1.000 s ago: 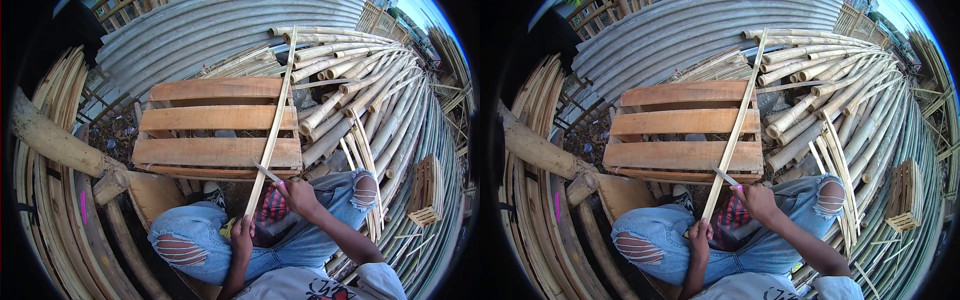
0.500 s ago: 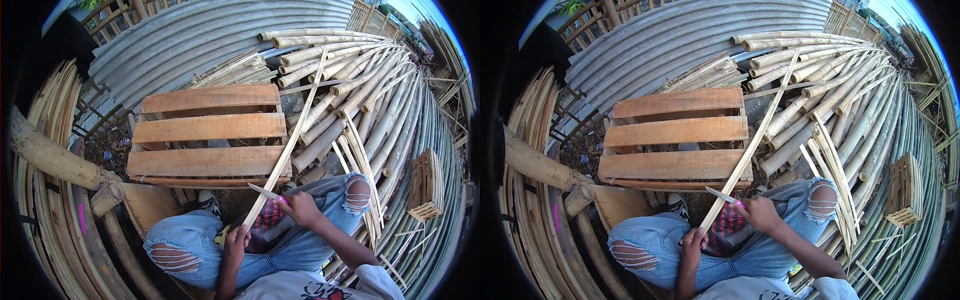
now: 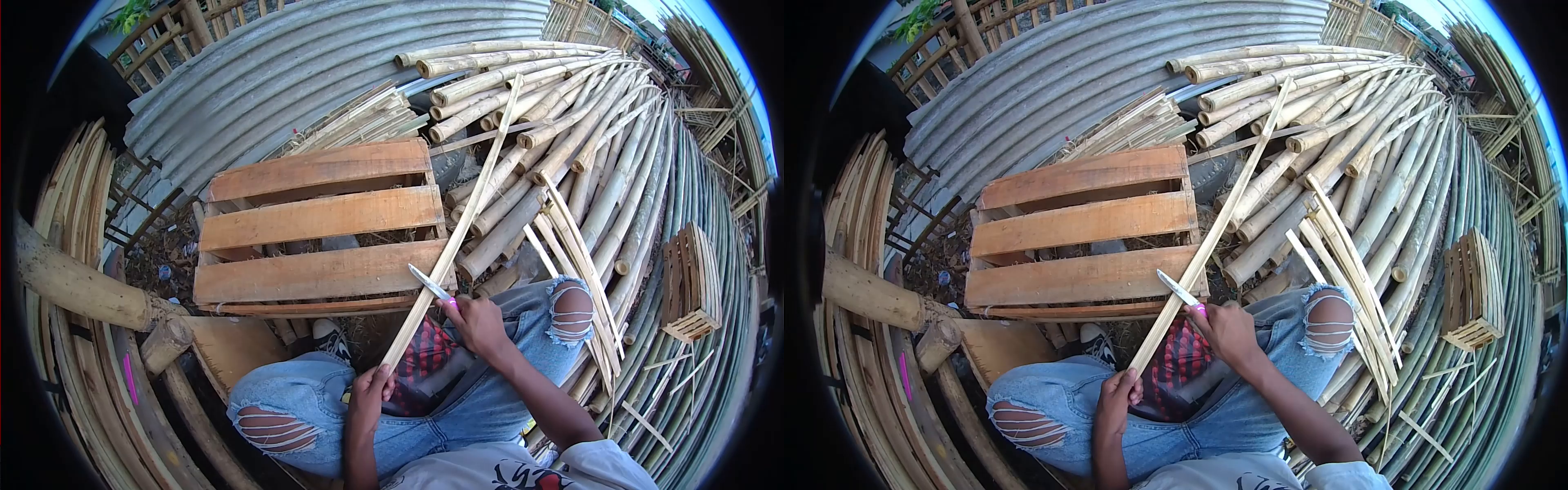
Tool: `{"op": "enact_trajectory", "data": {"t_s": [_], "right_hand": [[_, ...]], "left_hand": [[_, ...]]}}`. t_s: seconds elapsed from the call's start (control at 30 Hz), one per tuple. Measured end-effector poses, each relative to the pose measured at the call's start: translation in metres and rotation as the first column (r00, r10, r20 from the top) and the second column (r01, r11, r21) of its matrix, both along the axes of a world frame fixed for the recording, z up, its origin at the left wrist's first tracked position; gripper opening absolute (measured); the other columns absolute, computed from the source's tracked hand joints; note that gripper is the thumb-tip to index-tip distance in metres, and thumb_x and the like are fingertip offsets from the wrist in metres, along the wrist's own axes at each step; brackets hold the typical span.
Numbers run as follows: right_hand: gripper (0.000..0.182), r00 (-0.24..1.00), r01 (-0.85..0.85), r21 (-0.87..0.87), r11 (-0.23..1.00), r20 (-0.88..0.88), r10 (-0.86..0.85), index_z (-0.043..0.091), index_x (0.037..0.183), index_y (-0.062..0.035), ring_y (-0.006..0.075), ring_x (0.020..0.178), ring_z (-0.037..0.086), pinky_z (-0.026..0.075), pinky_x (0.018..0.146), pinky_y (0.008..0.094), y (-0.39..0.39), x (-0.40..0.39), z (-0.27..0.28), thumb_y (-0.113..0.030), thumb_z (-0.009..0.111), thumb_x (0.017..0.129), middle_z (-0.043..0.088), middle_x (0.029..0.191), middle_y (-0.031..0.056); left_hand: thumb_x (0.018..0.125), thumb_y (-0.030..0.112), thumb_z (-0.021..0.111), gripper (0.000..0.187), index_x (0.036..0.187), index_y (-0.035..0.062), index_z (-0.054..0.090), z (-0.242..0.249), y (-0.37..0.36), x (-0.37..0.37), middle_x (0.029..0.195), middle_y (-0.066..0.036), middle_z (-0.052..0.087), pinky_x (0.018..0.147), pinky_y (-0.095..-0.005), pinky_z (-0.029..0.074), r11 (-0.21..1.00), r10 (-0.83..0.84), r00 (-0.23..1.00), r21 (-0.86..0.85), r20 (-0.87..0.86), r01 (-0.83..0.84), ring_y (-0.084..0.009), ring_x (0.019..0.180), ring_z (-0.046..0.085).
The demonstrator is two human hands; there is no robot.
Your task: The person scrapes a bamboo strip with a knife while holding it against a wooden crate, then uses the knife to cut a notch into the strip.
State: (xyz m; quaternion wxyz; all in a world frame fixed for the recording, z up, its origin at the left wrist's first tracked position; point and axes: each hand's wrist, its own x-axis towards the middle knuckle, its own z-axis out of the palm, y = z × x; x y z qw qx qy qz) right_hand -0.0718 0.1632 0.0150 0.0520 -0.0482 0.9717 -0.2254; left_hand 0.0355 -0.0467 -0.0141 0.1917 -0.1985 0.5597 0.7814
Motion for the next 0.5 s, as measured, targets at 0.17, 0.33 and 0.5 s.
{"op": "enact_trajectory", "data": {"t_s": [0.17, 0.33, 0.5], "right_hand": [[0.049, 0.939, -0.342, 0.117, 0.932, 0.011, 0.344, 0.061, 0.068, -0.0029, 0.0390, 0.058, 0.059, 0.047, 0.054, 0.0462, 0.004, 0.004, 0.005, -0.044, 0.048, 0.091, 0.056, 0.057, 0.0206], [0.054, 0.998, -0.027, 0.073, 0.997, -0.057, 0.031, 0.059, 0.061, -0.0046, 0.0377, 0.055, 0.059, 0.046, 0.051, 0.0461, 0.025, -0.024, -0.006, -0.046, 0.046, 0.092, 0.055, 0.053, 0.0194], [0.053, 0.883, -0.465, 0.126, 0.876, -0.009, 0.470, 0.060, 0.066, -0.0015, 0.0390, 0.057, 0.059, 0.047, 0.054, 0.0464, 0.018, -0.007, 0.000, -0.045, 0.046, 0.092, 0.056, 0.056, 0.0200]], "left_hand": [[0.097, 0.027, 0.048, 0.033, 0.073, 0.0046, 0.050, -0.006, 0.000, 0.006, 0.062, 0.002, 0.041, 0.052, -0.0203, 0.032, 0.998, -0.062, 0.998, -0.008, 0.033, 0.062, -0.0056, 0.055, 0.038], [0.098, 0.027, 0.047, 0.032, 0.074, 0.0050, 0.049, -0.005, -0.005, 0.009, 0.063, 0.002, 0.042, 0.053, -0.0206, 0.032, 0.999, -0.003, 1.000, 0.044, 0.031, 0.002, -0.0056, 0.056, 0.038], [0.097, 0.026, 0.047, 0.032, 0.073, 0.0056, 0.048, -0.003, -0.004, 0.005, 0.063, 0.002, 0.041, 0.053, -0.0203, 0.032, 0.998, -0.040, 0.998, 0.049, 0.039, 0.038, -0.0057, 0.056, 0.037]]}}
